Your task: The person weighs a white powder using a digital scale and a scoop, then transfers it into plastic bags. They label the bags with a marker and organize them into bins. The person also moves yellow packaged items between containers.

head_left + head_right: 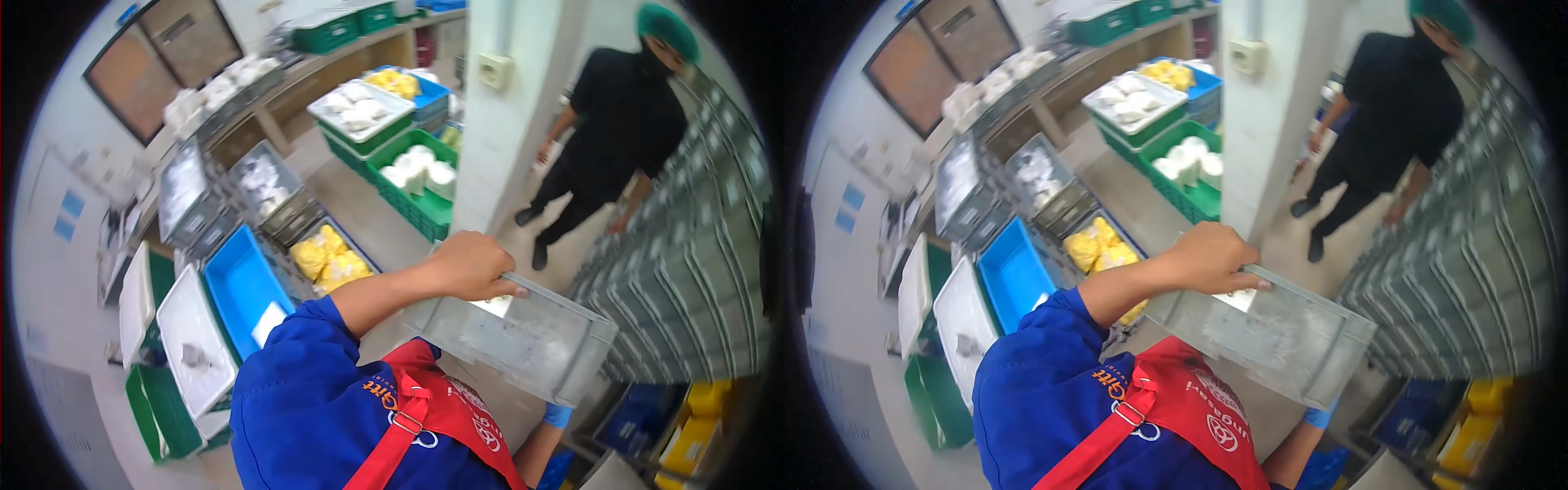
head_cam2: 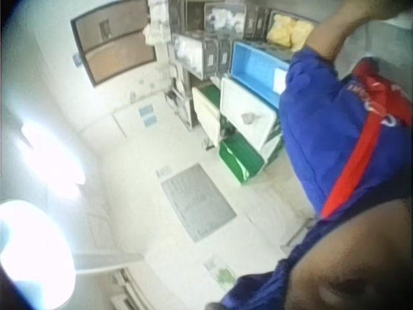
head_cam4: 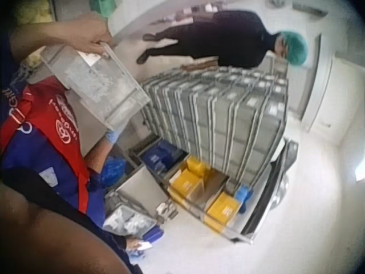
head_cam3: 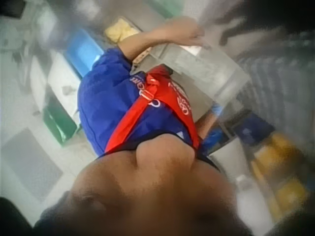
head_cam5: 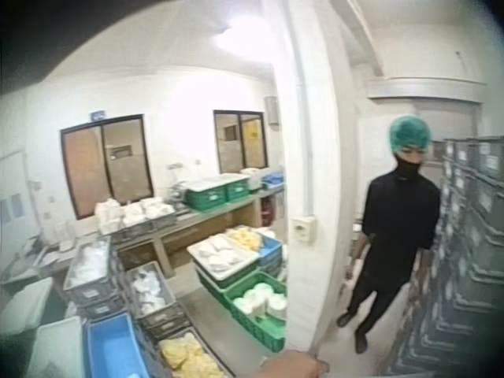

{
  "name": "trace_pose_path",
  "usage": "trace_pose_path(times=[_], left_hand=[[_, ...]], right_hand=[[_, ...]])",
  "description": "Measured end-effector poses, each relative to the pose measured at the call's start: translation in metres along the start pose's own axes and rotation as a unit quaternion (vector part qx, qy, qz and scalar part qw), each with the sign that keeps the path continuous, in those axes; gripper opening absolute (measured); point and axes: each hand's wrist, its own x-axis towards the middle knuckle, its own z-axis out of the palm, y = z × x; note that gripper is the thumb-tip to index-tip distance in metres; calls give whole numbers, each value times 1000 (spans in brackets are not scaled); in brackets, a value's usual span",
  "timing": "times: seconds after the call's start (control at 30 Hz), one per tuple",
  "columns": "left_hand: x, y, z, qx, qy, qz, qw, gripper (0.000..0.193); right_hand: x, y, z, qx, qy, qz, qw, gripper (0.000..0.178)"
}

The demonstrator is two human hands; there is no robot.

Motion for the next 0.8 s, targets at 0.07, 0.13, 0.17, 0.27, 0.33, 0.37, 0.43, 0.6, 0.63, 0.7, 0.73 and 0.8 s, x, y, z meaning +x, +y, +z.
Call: trace_pose_path(times=[0.07,0.13,0.17,0.27,0.33,0.37,0.43,0.6,0.63,0.7,0.73,0.8], left_hand=[[-43,-78,-36,44,4,-33,998,50],[-68,-113,-52,72,16,-55,996,49],[-85,-134,-68,84,4,-75,994,48],[-113,-182,-94,115,-18,-119,986,45],[-139,-223,-106,129,-11,-141,982,41],[-144,-242,-112,138,-8,-159,978,41],[-152,-280,-120,150,-12,-196,969,39],[-189,-372,-162,119,112,-250,954,30],[-202,-390,-172,101,232,-236,938,27],[-235,-397,-194,72,420,-267,864,16],[-252,-394,-203,83,490,-286,819,14],[-286,-393,-195,76,608,-332,718,12]], right_hand=[[38,29,71,39,-53,29,997,48],[73,39,108,53,-106,40,992,48],[92,31,144,60,-137,40,988,48],[133,-18,252,38,-234,-8,971,46],[134,-75,340,-67,-324,-175,927,44],[135,-106,380,-145,-360,-291,874,43],[140,-143,457,-297,-377,-443,757,41],[193,-145,620,-436,-361,-445,694,39],[204,-150,647,-438,-367,-466,676,40],[224,-154,701,-438,-387,-493,644,42],[233,-163,725,-449,-387,-503,629,43],[257,-175,771,-452,-409,-516,602,43]])
